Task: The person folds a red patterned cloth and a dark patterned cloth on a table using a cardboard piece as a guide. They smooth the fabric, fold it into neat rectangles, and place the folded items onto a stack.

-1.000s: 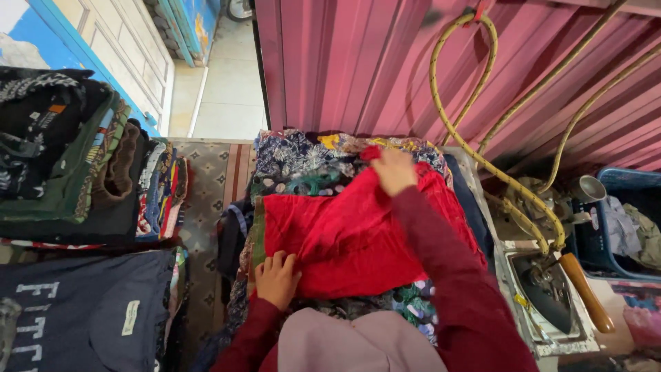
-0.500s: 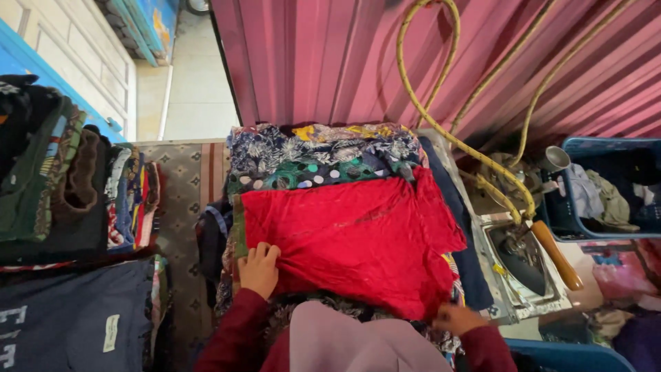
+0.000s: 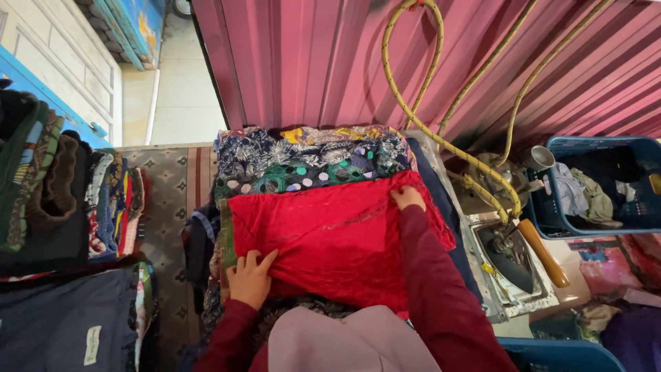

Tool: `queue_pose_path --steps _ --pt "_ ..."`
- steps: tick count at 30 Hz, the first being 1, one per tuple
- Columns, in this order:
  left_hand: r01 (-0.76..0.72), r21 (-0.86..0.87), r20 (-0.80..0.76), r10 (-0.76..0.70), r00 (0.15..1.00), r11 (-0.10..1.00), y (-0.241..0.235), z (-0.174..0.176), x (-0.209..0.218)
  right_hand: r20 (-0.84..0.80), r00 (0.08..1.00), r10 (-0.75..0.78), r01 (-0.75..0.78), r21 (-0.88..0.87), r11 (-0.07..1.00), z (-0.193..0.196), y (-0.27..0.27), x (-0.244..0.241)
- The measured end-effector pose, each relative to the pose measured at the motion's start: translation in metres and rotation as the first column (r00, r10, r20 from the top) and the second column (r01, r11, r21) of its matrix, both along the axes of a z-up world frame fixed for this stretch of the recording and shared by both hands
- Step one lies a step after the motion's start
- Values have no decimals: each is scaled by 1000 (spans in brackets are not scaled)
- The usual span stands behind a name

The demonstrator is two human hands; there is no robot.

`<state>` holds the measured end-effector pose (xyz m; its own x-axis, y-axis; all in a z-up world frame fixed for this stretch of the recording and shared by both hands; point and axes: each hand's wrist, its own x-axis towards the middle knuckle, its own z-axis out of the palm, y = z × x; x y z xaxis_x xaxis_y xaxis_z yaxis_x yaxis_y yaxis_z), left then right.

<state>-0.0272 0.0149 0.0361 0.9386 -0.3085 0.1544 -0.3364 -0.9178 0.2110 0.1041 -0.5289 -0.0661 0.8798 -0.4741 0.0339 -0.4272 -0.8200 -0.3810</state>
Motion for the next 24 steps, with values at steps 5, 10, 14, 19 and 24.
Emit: queue_pose_path --steps 5,10,14,19,24 --pt "6 9 -44 -5 999 1000 1 6 4 246 909 -336 34 760 649 3 -55 -23" --pt "58 -14 -22 -58 998 998 3 11 5 361 864 -350 -123 826 550 -26 -83 -59" --pt "133 8 19 -133 991 991 11 10 6 378 902 -209 68 354 933 -80 -118 -69" --pt "230 -40 98 -225 969 972 17 13 3 246 958 -148 34 413 910 -51 -103 -92" --pt "316 -16 147 -310 939 949 19 16 1 108 761 -640 181 912 369 -32 -98 -111"
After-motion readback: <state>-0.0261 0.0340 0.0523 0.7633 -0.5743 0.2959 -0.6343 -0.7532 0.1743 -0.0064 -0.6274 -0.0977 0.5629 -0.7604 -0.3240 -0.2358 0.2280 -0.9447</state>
